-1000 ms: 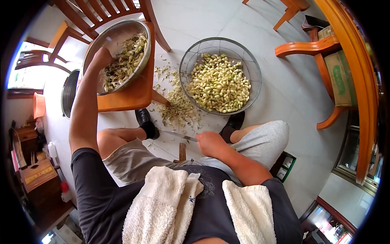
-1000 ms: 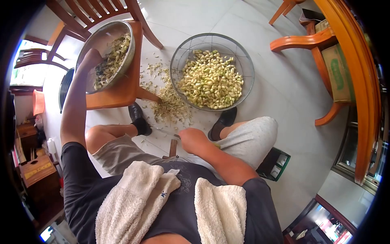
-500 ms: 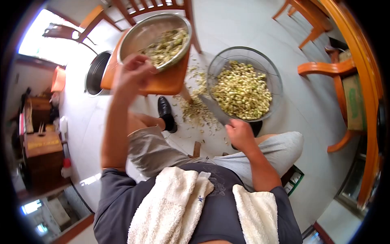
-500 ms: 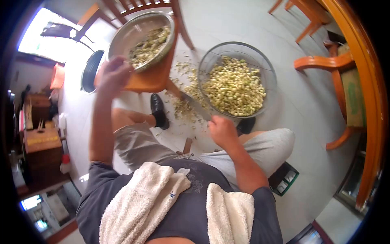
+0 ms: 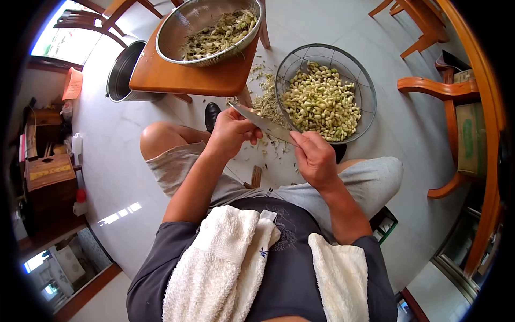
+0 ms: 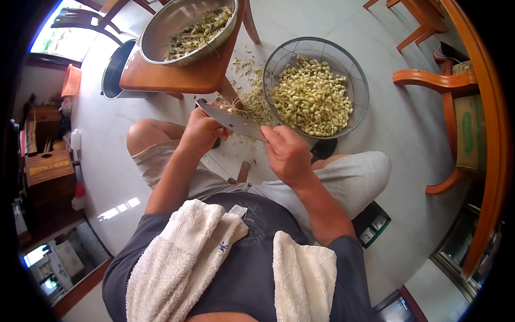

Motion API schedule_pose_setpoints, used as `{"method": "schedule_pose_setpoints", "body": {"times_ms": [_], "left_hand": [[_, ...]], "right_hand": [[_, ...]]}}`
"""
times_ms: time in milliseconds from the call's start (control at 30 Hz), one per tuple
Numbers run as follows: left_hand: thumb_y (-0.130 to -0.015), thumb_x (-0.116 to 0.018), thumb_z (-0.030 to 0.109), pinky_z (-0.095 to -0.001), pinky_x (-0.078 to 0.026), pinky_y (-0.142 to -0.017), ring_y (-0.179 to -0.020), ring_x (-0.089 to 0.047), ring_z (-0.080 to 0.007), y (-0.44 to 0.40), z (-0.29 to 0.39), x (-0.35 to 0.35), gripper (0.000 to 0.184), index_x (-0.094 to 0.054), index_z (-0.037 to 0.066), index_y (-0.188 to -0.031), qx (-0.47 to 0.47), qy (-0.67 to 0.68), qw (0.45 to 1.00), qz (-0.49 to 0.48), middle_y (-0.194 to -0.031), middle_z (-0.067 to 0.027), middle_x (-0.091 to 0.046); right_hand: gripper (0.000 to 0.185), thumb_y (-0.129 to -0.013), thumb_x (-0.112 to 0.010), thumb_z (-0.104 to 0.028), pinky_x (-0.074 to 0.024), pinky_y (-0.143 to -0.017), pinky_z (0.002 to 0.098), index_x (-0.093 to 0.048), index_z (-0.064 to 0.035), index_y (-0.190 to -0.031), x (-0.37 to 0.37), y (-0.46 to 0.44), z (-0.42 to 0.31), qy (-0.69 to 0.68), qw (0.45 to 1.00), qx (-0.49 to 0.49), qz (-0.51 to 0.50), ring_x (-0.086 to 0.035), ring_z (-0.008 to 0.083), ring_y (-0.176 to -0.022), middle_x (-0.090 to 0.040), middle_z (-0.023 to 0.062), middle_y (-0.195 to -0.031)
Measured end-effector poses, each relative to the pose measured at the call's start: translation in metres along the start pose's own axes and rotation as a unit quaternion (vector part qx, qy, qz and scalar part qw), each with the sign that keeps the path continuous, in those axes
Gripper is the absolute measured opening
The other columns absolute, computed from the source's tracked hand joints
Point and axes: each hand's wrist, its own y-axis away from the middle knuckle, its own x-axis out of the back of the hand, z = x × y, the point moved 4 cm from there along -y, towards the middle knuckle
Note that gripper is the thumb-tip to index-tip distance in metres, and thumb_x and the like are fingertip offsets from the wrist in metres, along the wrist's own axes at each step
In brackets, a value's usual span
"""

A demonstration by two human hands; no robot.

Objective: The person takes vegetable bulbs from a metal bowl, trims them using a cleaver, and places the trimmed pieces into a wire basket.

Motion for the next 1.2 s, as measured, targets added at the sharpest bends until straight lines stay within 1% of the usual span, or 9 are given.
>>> {"method": "schedule_pose_setpoints", "body": {"times_ms": [200,400,467,567,700,900,1000,1100,1200], "left_hand": [[-0.078,-0.052,-0.010,-0.0293,-0.048,-0.043,-0.057,-0.062,-0.0226,0.002,-0.004,-0.004,0.015,-0.052,-0.006,-0.093,0.005,0.081,0.996,0.036,-0.073,-0.0159,-0.062],[-0.076,-0.047,-0.011,-0.0295,-0.047,-0.044,-0.055,-0.060,-0.0216,0.001,-0.012,-0.002,0.017,-0.054,-0.008,-0.091,0.041,0.095,0.994,0.046,-0.071,-0.0163,-0.061],[-0.077,-0.049,-0.009,-0.0285,-0.047,-0.044,-0.054,-0.059,-0.0205,0.002,-0.015,0.000,0.015,-0.055,-0.007,-0.090,0.047,0.107,0.992,0.040,-0.071,-0.0152,-0.061],[-0.081,-0.053,-0.005,-0.0276,-0.046,-0.045,-0.054,-0.059,-0.0188,0.007,-0.016,0.003,0.010,-0.056,-0.007,-0.090,0.069,0.097,0.992,0.035,-0.071,-0.0135,-0.061],[-0.087,-0.058,0.006,-0.0271,-0.047,-0.046,-0.055,-0.059,-0.0164,0.015,-0.014,0.008,0.013,-0.058,-0.005,-0.094,0.103,0.049,0.993,0.021,-0.075,-0.0121,-0.062],[-0.089,-0.059,0.008,-0.0278,-0.051,-0.057,-0.068,-0.062,-0.0155,0.017,-0.012,0.009,0.011,-0.058,0.002,-0.098,0.086,0.139,0.985,-0.053,-0.089,-0.0126,-0.064],[-0.091,-0.055,0.009,-0.0268,-0.049,-0.062,-0.072,-0.060,-0.0150,0.014,-0.015,0.006,0.015,-0.057,0.003,-0.104,0.084,0.176,0.980,-0.038,-0.090,-0.0113,-0.062],[-0.091,-0.056,0.008,-0.0267,-0.048,-0.066,-0.074,-0.059,-0.0147,0.000,-0.024,0.017,0.015,-0.057,0.002,-0.105,0.034,0.208,0.976,-0.048,-0.088,-0.0091,-0.062],[-0.088,-0.059,0.006,-0.0266,-0.044,-0.061,-0.068,-0.055,-0.0132,-0.005,-0.025,0.018,0.013,-0.058,0.002,-0.101,0.014,0.218,0.975,0.042,-0.078,-0.0041,-0.058]], "right_hand": [[0.025,-0.074,-0.063,-0.001,-0.0460,-0.058,0.0358,-0.064,-0.0026,-0.099,-0.003,-0.002,-0.003,0.059,0.997,0.045,0.008,-0.057,0.0267,-0.067,-0.056,0.0082,-0.078],[0.027,-0.073,-0.063,0.000,-0.0468,-0.060,0.0353,-0.064,-0.0025,-0.101,-0.005,0.001,-0.001,0.067,0.997,0.039,-0.003,-0.057,0.0270,-0.068,-0.055,0.0089,-0.080],[0.032,-0.072,-0.062,0.004,-0.0488,-0.064,0.0347,-0.064,-0.0013,-0.103,-0.007,0.003,-0.001,0.063,0.998,0.023,-0.022,-0.059,0.0280,-0.073,-0.058,0.0114,-0.087],[0.022,-0.077,-0.061,-0.004,-0.0469,-0.060,0.0379,-0.063,-0.0039,-0.099,-0.013,0.007,0.002,0.072,0.997,0.030,0.002,-0.057,0.0290,-0.067,-0.055,0.0092,-0.077],[0.015,-0.079,-0.059,-0.008,-0.0474,-0.062,0.0415,-0.064,-0.0056,-0.093,-0.025,0.020,0.031,0.096,0.989,-0.090,-0.069,-0.058,0.0342,-0.070,-0.057,0.0133,-0.078],[0.011,-0.079,-0.060,-0.011,-0.0461,-0.063,0.0433,-0.065,-0.0037,-0.086,-0.023,0.017,0.039,0.029,0.985,-0.159,-0.063,-0.058,0.0365,-0.071,-0.058,0.0160,-0.075],[0.011,-0.079,-0.061,-0.011,-0.0452,-0.062,0.0425,-0.064,-0.0014,-0.084,-0.022,0.015,0.040,-0.012,0.982,-0.182,-0.057,-0.058,0.0366,-0.070,-0.058,0.0174,-0.074],[0.012,-0.079,-0.062,-0.010,-0.0446,-0.061,0.0410,-0.064,-0.0002,-0.085,-0.019,0.011,0.034,-0.044,0.981,-0.184,-0.043,-0.058,0.0359,-0.069,-0.058,0.0183,-0.074],[0.013,-0.080,-0.061,-0.010,-0.0441,-0.059,0.0394,-0.064,0.0002,-0.088,-0.016,0.010,0.032,-0.075,0.976,-0.199,-0.038,-0.058,0.0346,-0.067,-0.058,0.0180,-0.074]]}}
